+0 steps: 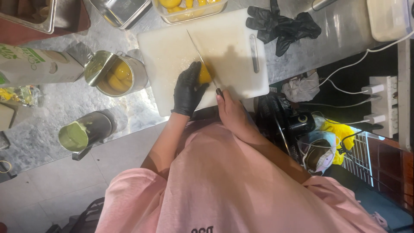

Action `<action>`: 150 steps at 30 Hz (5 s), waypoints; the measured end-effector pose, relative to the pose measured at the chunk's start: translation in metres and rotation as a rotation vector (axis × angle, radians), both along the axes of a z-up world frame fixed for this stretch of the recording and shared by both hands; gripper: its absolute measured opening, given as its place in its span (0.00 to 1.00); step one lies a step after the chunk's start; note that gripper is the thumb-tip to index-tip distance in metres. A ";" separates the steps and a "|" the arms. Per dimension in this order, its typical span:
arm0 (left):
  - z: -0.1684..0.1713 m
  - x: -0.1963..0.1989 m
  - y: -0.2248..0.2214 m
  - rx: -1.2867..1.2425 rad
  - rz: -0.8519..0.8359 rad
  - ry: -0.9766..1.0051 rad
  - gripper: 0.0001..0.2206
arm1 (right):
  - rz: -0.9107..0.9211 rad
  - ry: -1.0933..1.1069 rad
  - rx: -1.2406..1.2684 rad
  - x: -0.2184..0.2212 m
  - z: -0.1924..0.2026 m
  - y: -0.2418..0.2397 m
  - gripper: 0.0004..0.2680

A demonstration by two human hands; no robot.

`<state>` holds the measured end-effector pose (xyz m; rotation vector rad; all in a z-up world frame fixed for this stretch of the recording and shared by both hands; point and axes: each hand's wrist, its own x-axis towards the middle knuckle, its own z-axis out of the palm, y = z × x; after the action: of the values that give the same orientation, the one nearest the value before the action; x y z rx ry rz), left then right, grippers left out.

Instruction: Slicing canned peach halves on a cutting board using a chef's knife.

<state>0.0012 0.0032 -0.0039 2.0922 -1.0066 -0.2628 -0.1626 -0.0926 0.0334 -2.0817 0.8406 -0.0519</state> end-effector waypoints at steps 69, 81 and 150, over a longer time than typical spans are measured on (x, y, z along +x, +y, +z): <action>-0.012 -0.002 0.004 -0.060 0.051 0.064 0.33 | 0.069 0.015 0.008 -0.006 0.028 0.004 0.09; -0.009 -0.001 0.004 -0.068 0.057 0.054 0.33 | 0.045 0.043 0.005 0.005 0.025 0.003 0.10; -0.028 0.004 0.016 -0.062 0.001 0.022 0.30 | 0.025 0.088 0.014 0.015 0.018 0.008 0.10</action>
<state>0.0051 0.0196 -0.0317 2.0300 -0.9879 -0.2510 -0.1477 -0.0847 0.0515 -2.0935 0.8652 0.0593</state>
